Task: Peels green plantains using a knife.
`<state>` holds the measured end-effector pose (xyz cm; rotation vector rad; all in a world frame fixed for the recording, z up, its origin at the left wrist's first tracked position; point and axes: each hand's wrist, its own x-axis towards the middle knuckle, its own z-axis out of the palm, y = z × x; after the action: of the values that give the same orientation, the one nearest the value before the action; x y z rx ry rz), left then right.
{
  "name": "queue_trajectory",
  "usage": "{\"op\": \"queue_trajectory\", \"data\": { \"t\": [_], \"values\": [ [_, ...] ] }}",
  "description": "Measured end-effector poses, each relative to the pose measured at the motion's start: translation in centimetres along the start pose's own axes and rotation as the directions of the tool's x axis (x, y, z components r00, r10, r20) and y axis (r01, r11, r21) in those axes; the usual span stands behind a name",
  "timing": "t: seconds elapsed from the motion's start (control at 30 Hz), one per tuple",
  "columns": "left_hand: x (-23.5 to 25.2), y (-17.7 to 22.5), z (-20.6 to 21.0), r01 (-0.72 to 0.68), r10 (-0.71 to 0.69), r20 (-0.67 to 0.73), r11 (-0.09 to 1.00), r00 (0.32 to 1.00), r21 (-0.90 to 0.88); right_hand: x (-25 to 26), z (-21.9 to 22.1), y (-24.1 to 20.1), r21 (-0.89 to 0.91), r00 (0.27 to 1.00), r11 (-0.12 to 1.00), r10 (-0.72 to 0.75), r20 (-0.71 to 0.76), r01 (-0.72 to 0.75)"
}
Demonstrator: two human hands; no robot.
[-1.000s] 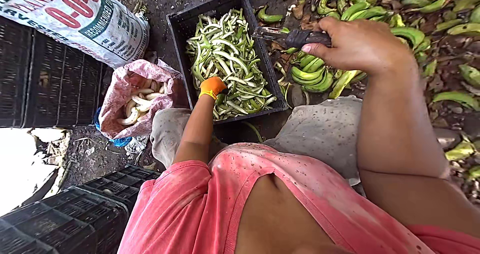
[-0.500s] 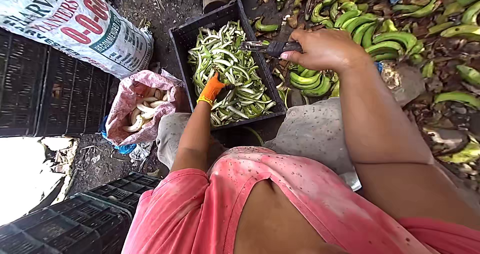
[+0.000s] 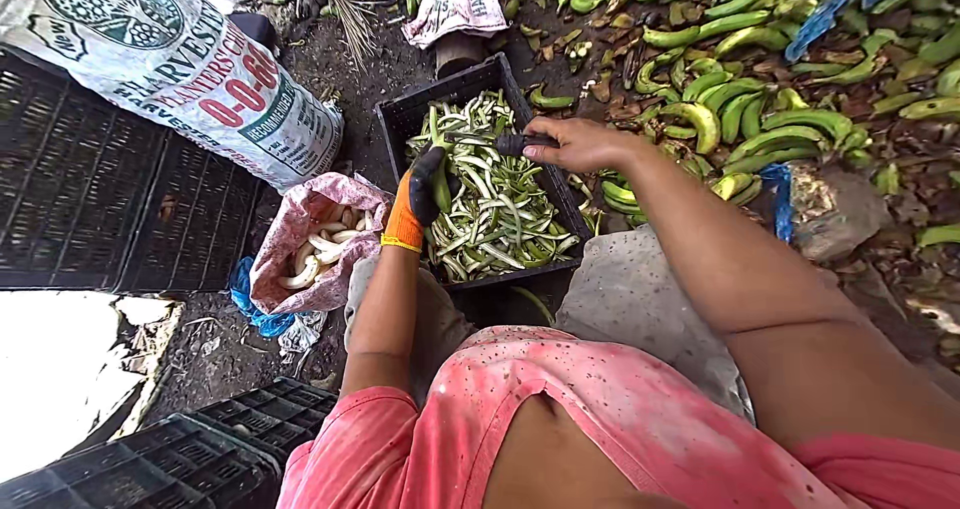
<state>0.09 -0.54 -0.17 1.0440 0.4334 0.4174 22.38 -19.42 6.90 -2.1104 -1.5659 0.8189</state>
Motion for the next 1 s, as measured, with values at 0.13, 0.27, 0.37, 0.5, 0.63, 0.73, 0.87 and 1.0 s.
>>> {"op": "queue_trajectory", "data": {
  "t": [0.13,0.27,0.37,0.5,0.63,0.73,0.87,1.0],
  "values": [
    [-2.5,-0.7,0.0,0.046,0.156,-0.212,0.694,0.965,0.718,0.6,0.6,-1.5,0.009,0.995,0.997,0.074,0.068,-0.075],
    [-2.0,-1.0,1.1,0.108,0.209,-0.129,0.111,0.969,0.988,1.2,0.6,-0.7,-0.008,0.995,0.995,0.096,0.026,-0.096],
    [-1.7,-1.3,1.2,0.094,0.152,-0.108,0.099,0.982,0.991,1.5,0.4,-0.6,-0.026,0.995,0.995,0.096,-0.006,-0.096],
    [-1.0,-0.2,0.7,0.062,0.068,-0.169,0.745,0.983,0.665,1.3,0.4,-1.8,0.028,1.000,0.999,0.025,0.000,-0.025],
    [-0.6,0.8,0.5,-0.095,0.096,0.004,0.971,0.995,0.221,2.1,0.9,-1.1,0.000,0.995,0.997,-0.082,-0.050,0.082],
    [-1.8,1.0,0.3,-0.143,0.128,0.211,0.988,0.969,0.055,2.6,1.0,-0.7,-0.007,0.991,0.993,-0.120,-0.064,0.119],
    [-0.3,1.1,0.4,-0.114,0.172,0.261,0.968,0.950,-0.222,2.6,0.9,-1.6,-0.031,0.990,0.990,-0.136,-0.041,0.135],
    [0.3,1.2,0.3,-0.118,0.186,0.228,0.952,0.956,-0.282,2.9,1.2,-2.0,-0.097,0.990,0.987,-0.131,-0.055,0.126]
  ]
}}
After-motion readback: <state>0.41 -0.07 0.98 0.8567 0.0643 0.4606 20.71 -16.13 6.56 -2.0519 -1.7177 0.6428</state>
